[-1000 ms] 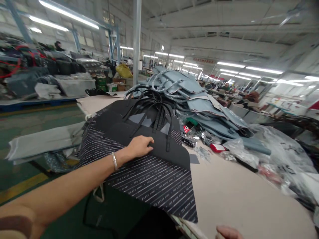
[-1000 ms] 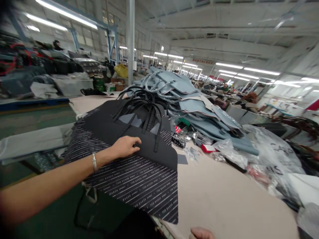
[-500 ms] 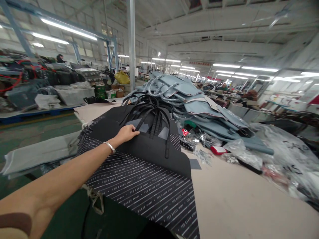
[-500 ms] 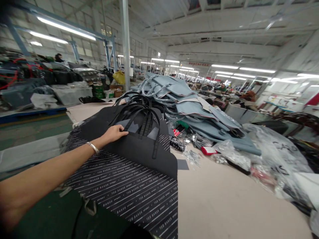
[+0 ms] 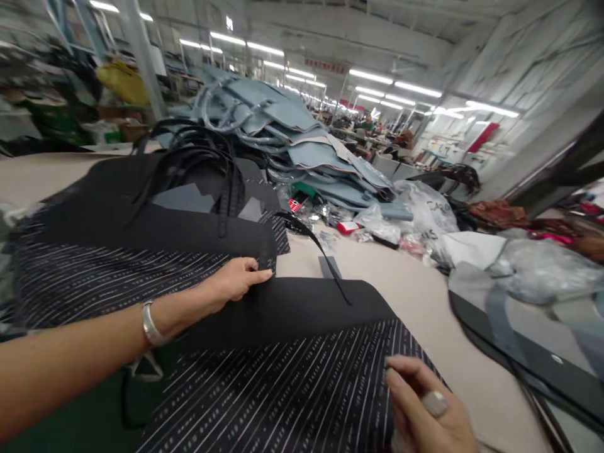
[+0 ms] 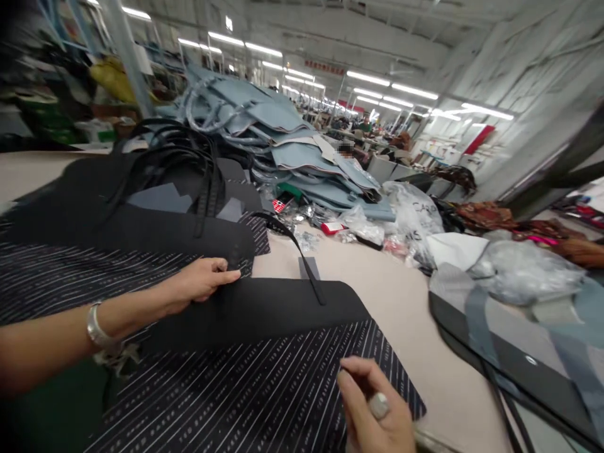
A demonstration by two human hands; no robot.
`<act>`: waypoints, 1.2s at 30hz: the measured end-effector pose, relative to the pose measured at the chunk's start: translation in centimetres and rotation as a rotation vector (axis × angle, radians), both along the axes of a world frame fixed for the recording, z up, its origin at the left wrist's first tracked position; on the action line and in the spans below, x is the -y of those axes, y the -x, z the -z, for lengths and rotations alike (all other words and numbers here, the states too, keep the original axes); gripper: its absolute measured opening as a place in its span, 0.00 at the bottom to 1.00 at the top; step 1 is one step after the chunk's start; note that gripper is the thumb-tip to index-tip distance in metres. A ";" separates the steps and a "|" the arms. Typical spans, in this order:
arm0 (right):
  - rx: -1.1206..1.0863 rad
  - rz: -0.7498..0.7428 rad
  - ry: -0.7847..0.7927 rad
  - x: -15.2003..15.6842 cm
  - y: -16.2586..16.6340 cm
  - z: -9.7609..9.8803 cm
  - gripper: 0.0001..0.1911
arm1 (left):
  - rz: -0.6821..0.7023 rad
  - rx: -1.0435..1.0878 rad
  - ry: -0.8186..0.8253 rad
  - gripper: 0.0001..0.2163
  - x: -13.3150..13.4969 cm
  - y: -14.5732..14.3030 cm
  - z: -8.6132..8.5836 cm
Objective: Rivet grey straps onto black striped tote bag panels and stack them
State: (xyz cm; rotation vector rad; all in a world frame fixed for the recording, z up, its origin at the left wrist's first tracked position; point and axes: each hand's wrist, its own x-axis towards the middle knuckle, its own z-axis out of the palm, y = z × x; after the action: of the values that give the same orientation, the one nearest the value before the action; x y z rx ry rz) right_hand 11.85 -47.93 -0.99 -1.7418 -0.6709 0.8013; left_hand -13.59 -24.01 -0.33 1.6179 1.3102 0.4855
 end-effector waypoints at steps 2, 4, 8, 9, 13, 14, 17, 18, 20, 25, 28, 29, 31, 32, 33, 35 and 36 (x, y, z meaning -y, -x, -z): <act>0.014 -0.104 0.040 -0.6 0.4 0.1 0.24 | 0.014 -0.035 -0.015 0.19 1.0 -1.2 1.5; 0.038 -0.217 0.099 -1.3 0.4 0.9 0.21 | 0.008 -0.069 -0.085 0.17 1.3 -1.8 2.2; 0.087 -0.349 0.191 -2.8 -0.3 2.0 0.13 | 0.095 -0.192 -0.335 0.16 0.8 -2.2 1.5; 0.098 -0.365 0.203 -3.3 -0.5 2.0 0.11 | 0.169 -0.246 -0.379 0.16 0.7 -2.5 1.2; 0.172 -0.403 0.249 -5.6 -0.9 1.5 0.10 | 0.463 -0.488 -0.323 0.22 0.3 -4.9 0.7; 0.186 -0.415 0.263 -6.2 -0.8 1.6 0.10 | 0.501 -0.534 -0.295 0.24 0.2 -5.6 0.7; 0.182 -0.453 0.303 -7.4 -0.8 2.3 0.08 | 0.560 -0.594 -0.267 0.26 -0.6 -7.1 0.8; 0.169 -0.464 0.309 -7.6 -0.8 2.6 0.08 | 0.584 -0.605 -0.268 0.26 -0.9 -7.4 0.7; 0.156 -0.483 0.308 -7.6 -0.8 3.1 0.08 | 0.645 -0.651 -0.272 0.26 -1.6 -7.8 0.5; 0.159 -0.542 0.313 -7.4 -0.9 3.2 0.06 | 0.778 -0.739 -0.221 0.23 -2.8 -8.8 -0.3; 0.186 -0.541 0.329 -7.5 -0.9 3.0 0.07 | 0.832 -0.756 -0.174 0.20 -3.3 -9.5 -0.4; 0.185 -0.545 0.337 -7.5 -0.9 3.0 0.07 | 0.847 -0.753 -0.144 0.19 -3.6 -9.7 -0.4; 0.170 -0.552 0.351 -7.5 -1.0 3.0 0.08 | 0.882 -0.730 -0.086 0.17 -4.2 -10.0 -0.3; 0.164 -0.554 0.353 -7.6 -1.0 2.9 0.08 | 0.898 -0.713 -0.069 0.16 -4.4 -10.1 -0.3; 0.159 -0.558 0.353 -7.6 -1.1 2.9 0.08 | 0.909 -0.700 -0.059 0.16 -4.7 -10.2 -0.3; 0.155 -0.560 0.356 -7.6 -1.1 2.9 0.08 | 0.920 -0.695 -0.033 0.17 -5.2 -10.5 -0.4; 0.152 -0.560 0.359 -7.6 -1.1 2.9 0.08 | 0.928 -0.694 -0.012 0.19 -5.3 -10.6 -0.4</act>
State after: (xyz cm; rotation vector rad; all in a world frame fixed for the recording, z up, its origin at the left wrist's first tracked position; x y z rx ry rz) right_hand 12.98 -40.31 -3.92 -1.9755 -1.2073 1.2372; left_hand -2.95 -18.66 0.10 2.2682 0.8326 -0.6835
